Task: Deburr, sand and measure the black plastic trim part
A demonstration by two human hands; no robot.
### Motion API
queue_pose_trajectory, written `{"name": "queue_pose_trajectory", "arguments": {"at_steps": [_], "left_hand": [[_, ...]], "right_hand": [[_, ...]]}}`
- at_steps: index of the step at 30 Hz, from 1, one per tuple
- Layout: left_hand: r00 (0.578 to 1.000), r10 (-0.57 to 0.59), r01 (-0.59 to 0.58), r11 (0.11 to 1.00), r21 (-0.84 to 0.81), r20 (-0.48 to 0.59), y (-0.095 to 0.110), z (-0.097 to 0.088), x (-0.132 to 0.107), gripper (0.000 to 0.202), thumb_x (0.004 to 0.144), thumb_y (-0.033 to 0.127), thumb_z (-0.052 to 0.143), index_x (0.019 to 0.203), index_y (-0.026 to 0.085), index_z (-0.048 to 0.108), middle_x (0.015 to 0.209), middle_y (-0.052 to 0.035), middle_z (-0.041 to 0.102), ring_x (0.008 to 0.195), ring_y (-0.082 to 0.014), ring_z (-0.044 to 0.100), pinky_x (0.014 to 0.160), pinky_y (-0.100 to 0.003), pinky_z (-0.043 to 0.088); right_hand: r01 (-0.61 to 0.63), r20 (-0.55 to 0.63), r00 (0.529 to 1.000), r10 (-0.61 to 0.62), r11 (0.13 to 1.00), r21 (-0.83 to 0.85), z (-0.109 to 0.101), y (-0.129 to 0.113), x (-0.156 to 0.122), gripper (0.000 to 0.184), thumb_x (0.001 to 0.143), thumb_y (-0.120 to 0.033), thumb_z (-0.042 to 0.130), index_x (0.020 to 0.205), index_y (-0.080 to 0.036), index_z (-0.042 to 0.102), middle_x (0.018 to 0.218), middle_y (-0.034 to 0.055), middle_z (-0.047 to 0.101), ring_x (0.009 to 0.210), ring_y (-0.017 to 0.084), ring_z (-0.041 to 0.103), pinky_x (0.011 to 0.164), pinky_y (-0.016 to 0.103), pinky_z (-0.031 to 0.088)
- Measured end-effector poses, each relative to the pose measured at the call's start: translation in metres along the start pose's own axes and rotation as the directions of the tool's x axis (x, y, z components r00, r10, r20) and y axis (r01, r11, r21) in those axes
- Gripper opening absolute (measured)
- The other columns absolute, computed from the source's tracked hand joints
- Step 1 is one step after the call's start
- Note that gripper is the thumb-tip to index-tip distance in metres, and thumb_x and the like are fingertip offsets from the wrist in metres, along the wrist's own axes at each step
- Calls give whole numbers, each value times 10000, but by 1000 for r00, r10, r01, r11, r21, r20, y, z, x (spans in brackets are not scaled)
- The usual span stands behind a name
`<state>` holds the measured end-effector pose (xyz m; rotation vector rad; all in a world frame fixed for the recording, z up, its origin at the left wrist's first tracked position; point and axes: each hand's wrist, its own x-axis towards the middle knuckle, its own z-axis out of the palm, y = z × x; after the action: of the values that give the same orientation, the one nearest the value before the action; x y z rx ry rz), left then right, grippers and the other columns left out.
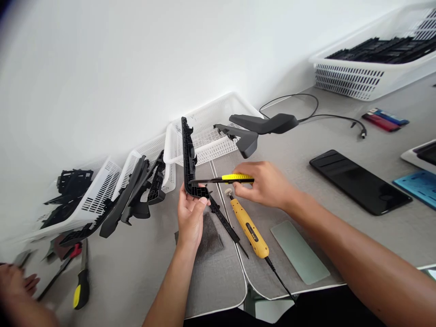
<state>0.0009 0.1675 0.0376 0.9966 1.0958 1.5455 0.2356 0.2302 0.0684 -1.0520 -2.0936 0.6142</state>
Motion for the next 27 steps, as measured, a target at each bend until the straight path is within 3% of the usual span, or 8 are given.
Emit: {"name": "queue_pose_trajectory", "arguments": {"at_steps": [2,8,12,15,21,27], "left_hand": [[1000,-10,10,1000,0,5,0,0,0,634,821,356,949,1368,297,634,1251,-68,727,1088,-192,703,865,-284,572],[996,-42,45,998,-40,73,7,4,0,462,873,389,889,1255,257,664,1223,-64,742,933,-171,701,825,-310,579],[990,-123,131,985,-109,75,10,9,1,441,960,585,761,1165,202,688,1104,-102,787,747,-151,652,680,-293,518],[982,-181,187,971,-148,51,10,10,3,496,912,648,803,1020,172,713,985,-94,779,619,-102,521,573,-257,402],[935,-334,354,899,-259,120,15,0,8,505,789,524,923,1107,172,749,874,-6,681,600,-72,424,571,-243,360],[937,-291,329,919,-217,192,19,-2,4,446,765,437,860,1109,198,710,840,25,623,575,-71,384,562,-245,340]], "right_hand": [[-4,15,1000,4,1000,-1,2,0,1,164,903,-314,603,907,-204,725,846,56,751,723,204,622,698,328,418],[-223,-63,974,217,970,-98,3,1,3,209,917,-374,592,856,-207,702,709,16,649,605,175,498,615,324,331],[-207,-29,978,206,977,-54,5,-3,3,222,929,-380,579,865,-205,699,694,8,646,593,165,503,612,311,344],[-200,5,980,200,979,-41,9,-4,2,227,932,-386,578,870,-205,700,714,17,672,620,174,535,618,307,355],[-169,0,986,169,985,-14,10,-1,2,211,923,-370,578,868,-209,702,704,14,674,622,177,543,625,308,369],[-94,54,995,89,991,95,6,0,1,204,903,-354,604,912,-199,736,835,52,771,731,216,643,697,326,424]]}}
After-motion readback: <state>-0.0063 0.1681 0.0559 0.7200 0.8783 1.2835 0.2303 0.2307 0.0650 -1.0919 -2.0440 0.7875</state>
